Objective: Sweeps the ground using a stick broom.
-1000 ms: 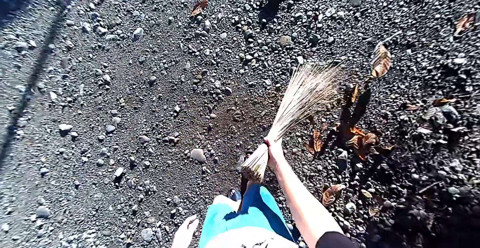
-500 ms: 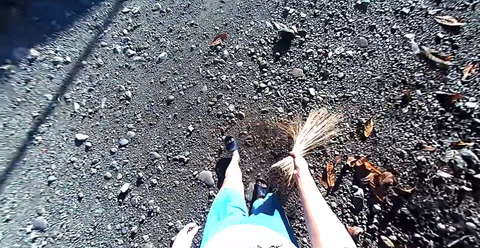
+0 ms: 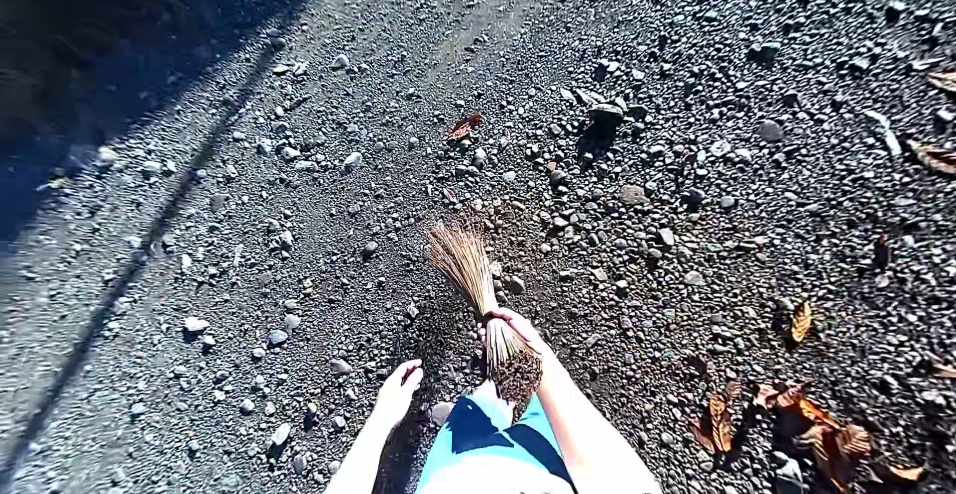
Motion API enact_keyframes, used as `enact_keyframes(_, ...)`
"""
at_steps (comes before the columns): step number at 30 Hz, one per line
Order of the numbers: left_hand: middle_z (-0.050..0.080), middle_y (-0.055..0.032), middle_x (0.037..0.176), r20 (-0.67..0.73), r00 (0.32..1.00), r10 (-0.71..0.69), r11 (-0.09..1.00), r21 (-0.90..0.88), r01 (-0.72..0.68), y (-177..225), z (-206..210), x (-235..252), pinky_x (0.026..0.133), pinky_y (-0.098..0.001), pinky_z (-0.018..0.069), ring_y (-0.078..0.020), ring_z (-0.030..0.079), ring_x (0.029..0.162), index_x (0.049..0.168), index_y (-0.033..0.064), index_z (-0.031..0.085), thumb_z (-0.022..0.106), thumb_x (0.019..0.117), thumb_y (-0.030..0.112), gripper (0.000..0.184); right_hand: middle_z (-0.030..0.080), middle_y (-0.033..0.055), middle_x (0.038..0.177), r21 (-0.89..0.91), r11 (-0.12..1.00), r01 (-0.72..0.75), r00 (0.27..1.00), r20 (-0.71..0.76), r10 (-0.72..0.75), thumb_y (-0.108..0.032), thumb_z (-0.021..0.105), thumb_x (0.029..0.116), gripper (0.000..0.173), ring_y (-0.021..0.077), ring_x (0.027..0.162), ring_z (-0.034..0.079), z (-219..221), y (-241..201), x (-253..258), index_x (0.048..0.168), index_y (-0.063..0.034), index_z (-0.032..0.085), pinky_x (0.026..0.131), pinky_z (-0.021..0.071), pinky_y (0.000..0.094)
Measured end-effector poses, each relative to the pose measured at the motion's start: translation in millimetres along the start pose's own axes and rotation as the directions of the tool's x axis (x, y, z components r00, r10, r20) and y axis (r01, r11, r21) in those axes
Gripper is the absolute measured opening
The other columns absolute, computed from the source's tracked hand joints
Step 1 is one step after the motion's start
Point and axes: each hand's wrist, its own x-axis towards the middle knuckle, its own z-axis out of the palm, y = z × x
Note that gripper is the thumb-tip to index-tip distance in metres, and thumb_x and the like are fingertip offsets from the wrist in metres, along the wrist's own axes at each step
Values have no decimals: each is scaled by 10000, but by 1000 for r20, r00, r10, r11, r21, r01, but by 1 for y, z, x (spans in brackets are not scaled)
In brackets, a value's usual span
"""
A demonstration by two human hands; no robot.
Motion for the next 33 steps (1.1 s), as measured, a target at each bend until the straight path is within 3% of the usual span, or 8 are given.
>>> enact_keyframes(3,580,-209,1429,51,999,-14,996,88,10,-15,-16,4,1089,-481,475,-322,602,1284,1445,20,530,505,1095,230,409,614,57,731,-64,965,255,938,-224,-263,-220,340,1094,252,120,583,628,-9,-40,1,1074,-57,531,537,557,264)
enact_keyframes(5,579,-231,1429,52,994,-96,984,158,87,-41,-23,2,1127,-487,442,-349,583,1312,1427,-14,545,519,1091,230,416,623,120,914,-220,874,434,695,-535,-480,-135,552,1029,244,168,736,611,-3,-60,15,1224,11,550,671,534,344)
enact_keyframes(8,579,-248,1430,58,957,-285,924,282,258,-72,-32,-4,1171,-537,364,-385,534,1364,1411,-15,569,537,1084,278,441,444,288,1436,-302,783,543,555,-571,-605,-56,622,976,827,353,1191,577,36,-78,41,1595,-33,72,958,521,499)
enact_keyframes(11,567,-241,1448,86,934,-347,893,333,301,-76,-36,2,1182,-539,349,-379,515,1386,1431,-8,552,497,1097,264,435,340,293,1539,-333,759,560,614,-448,-650,-47,628,971,990,374,1272,540,86,-83,58,1616,-142,-117,984,516,531)
enact_keyframes(16,601,-264,1355,-55,941,-334,931,-177,320,2,-34,42,1097,-454,432,-331,584,1254,1376,-69,546,495,1086,106,343,569,188,1198,-340,896,287,927,-138,-349,-84,565,1008,693,244,892,625,168,-102,95,1594,-131,196,732,556,415)
enact_keyframes(23,577,-243,1425,4,986,-168,984,54,168,169,-63,86,1115,-476,447,-339,593,1291,1447,-24,522,504,1084,170,412,640,148,1049,-438,899,-21,981,-183,-66,-146,567,1033,293,193,857,620,178,-200,181,1278,14,568,776,531,369)
enact_keyframes(28,616,-283,1343,-73,963,-258,962,73,263,187,-78,89,1118,-510,432,-377,604,1265,1415,-58,533,538,1072,168,411,530,258,1363,-57,949,310,801,-523,-293,-167,612,1024,633,336,1115,599,214,-218,172,1553,-36,290,921,515,500)
enact_keyframes(33,638,-312,1286,-174,950,-260,963,23,268,177,-103,98,1069,-529,463,-410,631,1202,1385,-83,550,541,1070,130,380,490,276,1373,9,963,268,896,-369,-246,-108,675,973,876,352,1086,614,307,-217,142,1601,-128,64,873,545,512)
